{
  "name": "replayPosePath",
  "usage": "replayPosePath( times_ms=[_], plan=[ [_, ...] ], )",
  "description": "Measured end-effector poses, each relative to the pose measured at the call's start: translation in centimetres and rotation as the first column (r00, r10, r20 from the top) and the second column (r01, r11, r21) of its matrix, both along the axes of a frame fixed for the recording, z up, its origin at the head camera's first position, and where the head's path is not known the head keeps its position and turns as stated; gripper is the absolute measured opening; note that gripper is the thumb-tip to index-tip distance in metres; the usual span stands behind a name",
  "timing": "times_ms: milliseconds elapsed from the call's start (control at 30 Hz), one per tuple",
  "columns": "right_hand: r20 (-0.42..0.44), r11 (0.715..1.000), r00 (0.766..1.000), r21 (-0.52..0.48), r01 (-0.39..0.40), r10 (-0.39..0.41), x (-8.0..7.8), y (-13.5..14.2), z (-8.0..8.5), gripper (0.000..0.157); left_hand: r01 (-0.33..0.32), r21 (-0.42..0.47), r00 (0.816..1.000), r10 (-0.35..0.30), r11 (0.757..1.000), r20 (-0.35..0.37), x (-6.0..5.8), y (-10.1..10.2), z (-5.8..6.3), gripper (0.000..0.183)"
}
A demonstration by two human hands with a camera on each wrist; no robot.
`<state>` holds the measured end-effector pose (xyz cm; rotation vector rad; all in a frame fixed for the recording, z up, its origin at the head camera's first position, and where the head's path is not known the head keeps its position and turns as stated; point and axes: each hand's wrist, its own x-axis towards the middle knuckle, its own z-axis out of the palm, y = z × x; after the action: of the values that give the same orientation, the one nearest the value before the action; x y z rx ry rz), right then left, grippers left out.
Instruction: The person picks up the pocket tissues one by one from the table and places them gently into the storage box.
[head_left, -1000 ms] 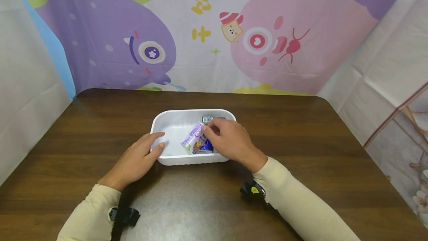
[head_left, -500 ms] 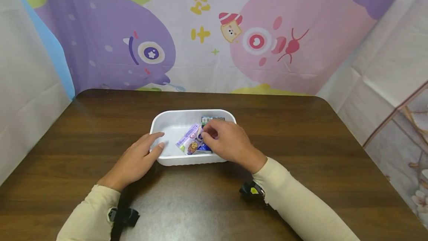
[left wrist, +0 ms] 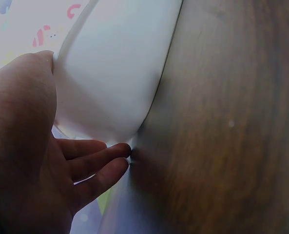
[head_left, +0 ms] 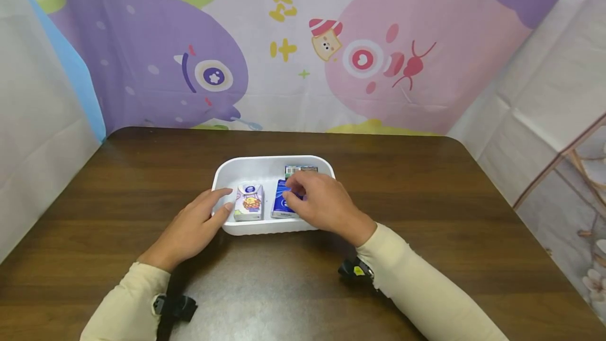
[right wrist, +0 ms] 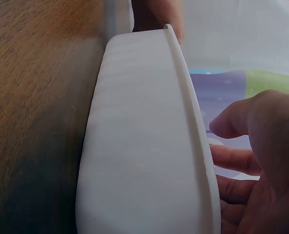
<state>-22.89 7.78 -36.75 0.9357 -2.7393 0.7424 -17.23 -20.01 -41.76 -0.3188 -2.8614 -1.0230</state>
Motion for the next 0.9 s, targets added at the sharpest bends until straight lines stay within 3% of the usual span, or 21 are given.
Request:
replayPosePath(
  times_ms=[433, 900],
  plan=[
    [0.022, 0.999, 1.000, -0.033, -0.004, 0.005, -0.1, 0.3, -0.1, 0.015, -0.005, -0.002, 1.000, 0.005, 1.000, 0.016, 0.0, 0.0, 0.1, 0.056],
    [-0.076, 0.988, 0.997, -0.154, 0.006, -0.018, -2.0, 2.6, -0.1, 0.015, 0.002, -0.005, 1.000, -0.002, 1.000, 0.003, 0.0, 0.1, 0.0, 0.054]
  ],
)
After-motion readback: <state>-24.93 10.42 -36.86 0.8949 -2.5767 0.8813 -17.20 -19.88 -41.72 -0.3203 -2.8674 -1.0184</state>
